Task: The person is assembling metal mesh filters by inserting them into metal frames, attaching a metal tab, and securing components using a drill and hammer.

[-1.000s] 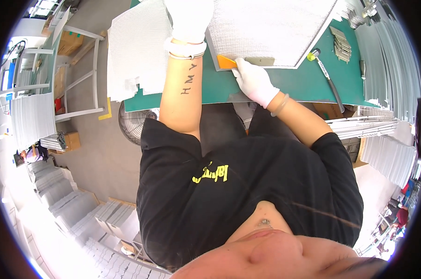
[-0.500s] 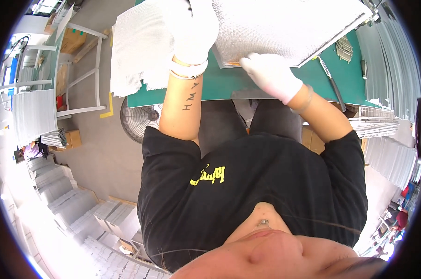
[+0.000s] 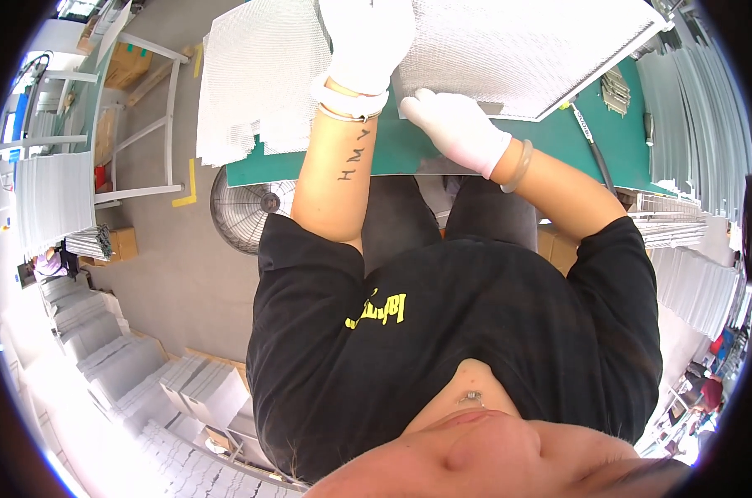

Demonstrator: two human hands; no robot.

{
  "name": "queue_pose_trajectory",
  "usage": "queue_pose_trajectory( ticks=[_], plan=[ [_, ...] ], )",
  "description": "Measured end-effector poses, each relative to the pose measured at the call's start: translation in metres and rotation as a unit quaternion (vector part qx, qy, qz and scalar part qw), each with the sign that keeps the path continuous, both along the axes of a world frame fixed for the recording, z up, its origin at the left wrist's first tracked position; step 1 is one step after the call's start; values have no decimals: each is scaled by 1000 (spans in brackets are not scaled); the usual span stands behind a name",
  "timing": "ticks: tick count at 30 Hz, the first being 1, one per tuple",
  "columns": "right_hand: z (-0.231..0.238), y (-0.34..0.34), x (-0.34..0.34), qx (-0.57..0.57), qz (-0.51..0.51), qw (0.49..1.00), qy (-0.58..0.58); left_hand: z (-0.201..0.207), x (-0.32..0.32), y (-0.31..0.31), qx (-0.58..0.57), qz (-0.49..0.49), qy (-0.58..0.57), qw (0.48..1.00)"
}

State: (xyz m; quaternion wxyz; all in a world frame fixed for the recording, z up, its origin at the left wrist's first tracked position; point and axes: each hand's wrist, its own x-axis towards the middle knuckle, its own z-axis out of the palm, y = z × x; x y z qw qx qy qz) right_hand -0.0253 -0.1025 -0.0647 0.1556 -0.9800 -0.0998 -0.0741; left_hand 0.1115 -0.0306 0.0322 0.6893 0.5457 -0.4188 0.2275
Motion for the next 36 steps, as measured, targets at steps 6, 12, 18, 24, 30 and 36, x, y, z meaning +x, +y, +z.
queue_pose_trajectory(
  ticks=[6,12,18,24,30,36],
  plan=[
    [-1,13,3,-24,-24,999,7,7,-4,7,36,47,-47,997],
    [5,-25,-26,38,-25,996,-80,-4,-8,7,10,22,-1,1000],
    [41,-59,-96,216,-232,941,-117,-23,-6,9,-244,-174,-19,954],
    [11,-153,-202,381,-387,837,-73,-23,-52,91,231,259,-250,904],
    [-53,-280,-269,553,-486,616,-281,-28,-69,115,126,-44,-210,968],
    [-49,-257,-227,-147,-523,830,-130,-27,-78,84,-34,24,-180,983]
  ],
)
